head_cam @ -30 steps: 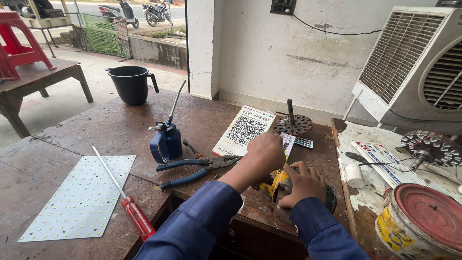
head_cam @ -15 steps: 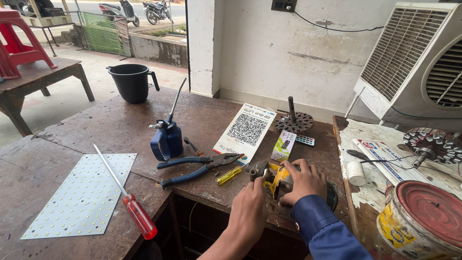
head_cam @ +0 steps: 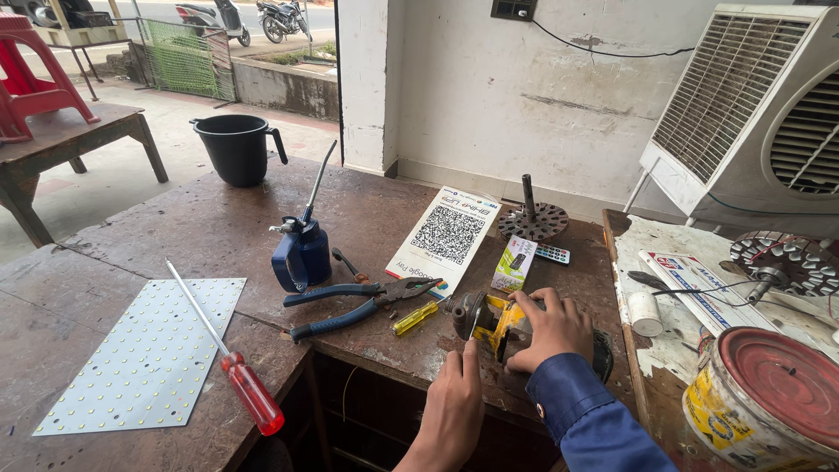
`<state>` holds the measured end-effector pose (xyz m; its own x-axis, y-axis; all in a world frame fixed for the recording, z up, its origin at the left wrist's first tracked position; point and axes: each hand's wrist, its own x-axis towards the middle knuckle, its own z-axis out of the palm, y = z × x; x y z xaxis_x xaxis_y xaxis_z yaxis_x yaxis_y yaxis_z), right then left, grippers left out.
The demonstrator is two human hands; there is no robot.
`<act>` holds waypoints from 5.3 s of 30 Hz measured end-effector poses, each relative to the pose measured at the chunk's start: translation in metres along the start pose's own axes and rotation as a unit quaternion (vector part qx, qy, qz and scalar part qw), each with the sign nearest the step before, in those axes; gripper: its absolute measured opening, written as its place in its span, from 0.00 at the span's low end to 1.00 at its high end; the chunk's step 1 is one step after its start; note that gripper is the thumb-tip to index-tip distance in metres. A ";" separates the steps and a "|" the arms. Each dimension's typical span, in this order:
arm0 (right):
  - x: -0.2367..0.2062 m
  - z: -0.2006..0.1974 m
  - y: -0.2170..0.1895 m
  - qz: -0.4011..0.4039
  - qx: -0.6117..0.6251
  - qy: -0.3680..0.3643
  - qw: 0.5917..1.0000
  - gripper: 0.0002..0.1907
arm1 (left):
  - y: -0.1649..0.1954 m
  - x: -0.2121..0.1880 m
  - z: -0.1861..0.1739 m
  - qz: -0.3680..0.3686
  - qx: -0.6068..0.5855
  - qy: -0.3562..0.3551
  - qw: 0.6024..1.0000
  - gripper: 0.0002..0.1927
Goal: The person holds a yellow hand-cranked tool on the workbench and repeatedly turns its crank while pressing a small metal rod against it with the other hand, working on the rod's tip. They occasionally reposition the rod and the tool and reach across the bench before resuming the cranking motion.
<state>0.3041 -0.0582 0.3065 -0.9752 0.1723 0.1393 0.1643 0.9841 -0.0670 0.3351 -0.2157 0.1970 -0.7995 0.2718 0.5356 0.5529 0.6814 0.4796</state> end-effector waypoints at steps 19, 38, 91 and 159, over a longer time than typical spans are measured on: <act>0.015 0.007 0.006 0.008 0.001 -0.004 1.000 0.59 | 0.018 0.055 -0.042 -0.078 0.070 -0.052 0.993 0.18; 0.014 0.003 0.011 -0.021 0.010 0.035 0.999 0.57 | 0.042 0.191 -0.074 -0.077 0.111 -0.174 0.975 0.14; 0.017 0.008 -0.002 0.008 0.009 -0.010 1.000 0.59 | 0.023 0.042 -0.037 -0.142 -0.144 0.130 0.971 0.10; -0.016 -0.003 -0.014 -0.033 0.025 0.000 0.999 0.59 | 0.021 0.063 -0.096 0.146 -0.098 0.103 0.979 0.32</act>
<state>0.3175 -0.0740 0.3082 -0.9836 0.1066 0.1452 0.0915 0.9900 -0.1073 0.3185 -0.2498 0.3078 -0.5475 0.2799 0.7886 0.8015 0.4461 0.3981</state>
